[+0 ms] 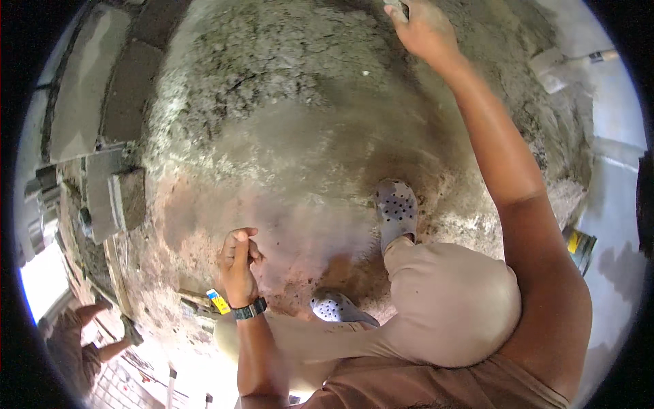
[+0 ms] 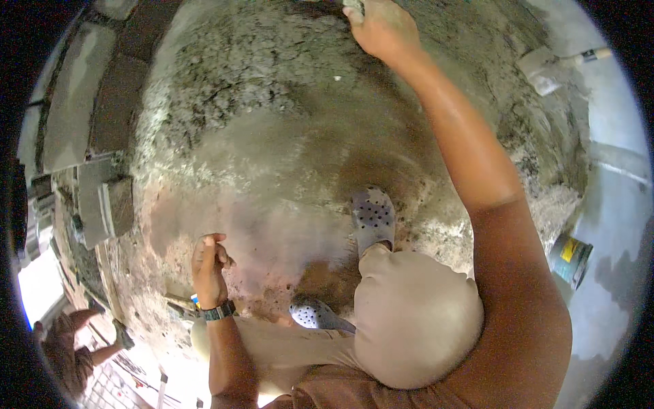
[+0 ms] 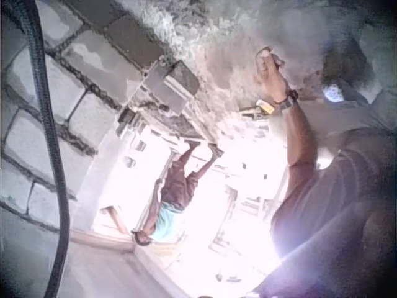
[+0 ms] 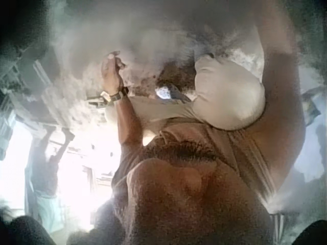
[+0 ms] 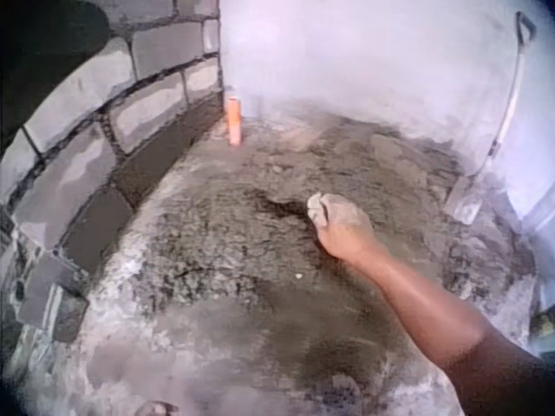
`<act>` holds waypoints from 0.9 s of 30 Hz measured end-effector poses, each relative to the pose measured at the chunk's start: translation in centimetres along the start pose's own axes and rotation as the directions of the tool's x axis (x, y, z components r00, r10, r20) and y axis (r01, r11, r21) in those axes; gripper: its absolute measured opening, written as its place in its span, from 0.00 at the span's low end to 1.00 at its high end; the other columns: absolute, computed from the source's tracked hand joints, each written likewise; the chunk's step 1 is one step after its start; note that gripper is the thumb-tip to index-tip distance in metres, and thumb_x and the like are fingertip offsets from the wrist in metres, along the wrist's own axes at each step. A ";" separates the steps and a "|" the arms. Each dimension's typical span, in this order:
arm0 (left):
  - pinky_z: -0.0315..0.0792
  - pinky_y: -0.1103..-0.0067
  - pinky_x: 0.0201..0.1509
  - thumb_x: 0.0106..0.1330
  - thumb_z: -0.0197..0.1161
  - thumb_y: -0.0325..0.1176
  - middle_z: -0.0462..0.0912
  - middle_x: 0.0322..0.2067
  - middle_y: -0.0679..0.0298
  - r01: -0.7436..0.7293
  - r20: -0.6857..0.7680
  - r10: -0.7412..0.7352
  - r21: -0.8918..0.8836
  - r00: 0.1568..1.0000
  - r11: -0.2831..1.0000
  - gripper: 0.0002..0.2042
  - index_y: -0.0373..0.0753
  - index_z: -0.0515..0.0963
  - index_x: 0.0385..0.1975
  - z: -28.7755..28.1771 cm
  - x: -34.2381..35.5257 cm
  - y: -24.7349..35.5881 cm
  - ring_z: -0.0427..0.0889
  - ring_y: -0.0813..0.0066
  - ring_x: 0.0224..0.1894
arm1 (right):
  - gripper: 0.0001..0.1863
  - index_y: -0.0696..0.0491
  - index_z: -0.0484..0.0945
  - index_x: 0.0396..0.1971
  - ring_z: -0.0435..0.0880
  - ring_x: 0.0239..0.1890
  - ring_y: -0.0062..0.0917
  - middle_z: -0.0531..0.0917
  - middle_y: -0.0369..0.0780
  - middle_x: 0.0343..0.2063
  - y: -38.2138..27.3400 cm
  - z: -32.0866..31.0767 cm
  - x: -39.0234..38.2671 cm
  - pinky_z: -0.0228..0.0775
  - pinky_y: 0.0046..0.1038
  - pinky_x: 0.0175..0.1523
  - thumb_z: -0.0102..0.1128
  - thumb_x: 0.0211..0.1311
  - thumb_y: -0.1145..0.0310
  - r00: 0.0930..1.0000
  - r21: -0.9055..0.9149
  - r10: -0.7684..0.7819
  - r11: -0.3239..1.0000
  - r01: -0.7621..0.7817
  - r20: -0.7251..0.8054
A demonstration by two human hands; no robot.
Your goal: Leveling and smoothing a cement floor using a shovel and a trowel.
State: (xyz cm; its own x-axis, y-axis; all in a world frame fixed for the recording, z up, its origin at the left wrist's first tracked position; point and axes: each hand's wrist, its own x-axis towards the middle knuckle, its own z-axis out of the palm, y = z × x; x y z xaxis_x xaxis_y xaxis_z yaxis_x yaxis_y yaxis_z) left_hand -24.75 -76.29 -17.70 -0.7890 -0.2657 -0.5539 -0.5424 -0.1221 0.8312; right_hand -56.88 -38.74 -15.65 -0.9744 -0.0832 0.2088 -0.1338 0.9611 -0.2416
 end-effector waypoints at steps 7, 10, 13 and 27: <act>0.63 0.85 0.29 0.71 0.57 0.41 0.72 0.22 0.72 0.004 0.050 -0.003 -0.014 0.999 1.000 0.13 0.36 0.78 0.36 -1.3 -0.5 0.1 0.68 0.86 0.24 | 0.24 0.51 0.67 0.52 0.81 0.45 0.48 0.83 0.50 0.41 0.9 5.3 -2.2 0.71 0.45 0.48 0.53 0.66 0.50 0.979 -0.120 0.165 0.981 -0.150 0.121; 0.63 0.85 0.29 0.71 0.57 0.41 0.72 0.22 0.72 -0.050 0.074 0.053 -0.034 0.996 0.998 0.13 0.36 0.78 0.36 -0.9 -0.5 1.8 0.68 0.86 0.24 | 0.25 0.53 0.70 0.47 0.81 0.44 0.49 0.82 0.51 0.40 1.0 2.4 -3.1 0.70 0.43 0.46 0.56 0.64 0.47 0.992 0.105 0.116 0.988 -0.111 -0.043; 0.63 0.85 0.29 0.70 0.58 0.41 0.74 0.23 0.71 -0.108 0.042 0.109 -0.023 0.993 0.994 0.13 0.36 0.78 0.36 -0.3 -0.1 3.9 0.69 0.85 0.25 | 0.28 0.53 0.73 0.39 0.83 0.31 0.39 0.83 0.44 0.28 -0.3 1.9 -0.1 0.70 0.38 0.39 0.55 0.61 0.39 0.988 0.193 0.022 0.981 0.007 -0.150; 0.72 0.76 0.55 0.65 0.65 0.36 0.79 0.48 0.56 -0.429 -0.342 0.775 0.680 0.531 0.595 0.19 0.33 0.74 0.52 -16.5 -0.8 31.9 0.77 0.70 0.51 | 0.23 0.51 0.75 0.28 0.63 0.14 0.11 0.68 0.27 0.15 -4.4 -14.7 6.9 0.54 0.18 0.20 0.62 0.60 0.44 0.883 0.631 0.150 0.647 -0.427 0.444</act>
State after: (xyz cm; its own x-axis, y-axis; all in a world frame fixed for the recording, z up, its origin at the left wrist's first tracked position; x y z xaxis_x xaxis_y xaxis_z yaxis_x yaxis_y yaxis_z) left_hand -36.62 -95.74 10.06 -0.7408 -0.5631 0.3662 -0.1799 0.6916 0.6995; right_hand -60.33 -39.71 0.79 -0.9609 -0.0465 -0.2729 0.2159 0.4913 -0.8438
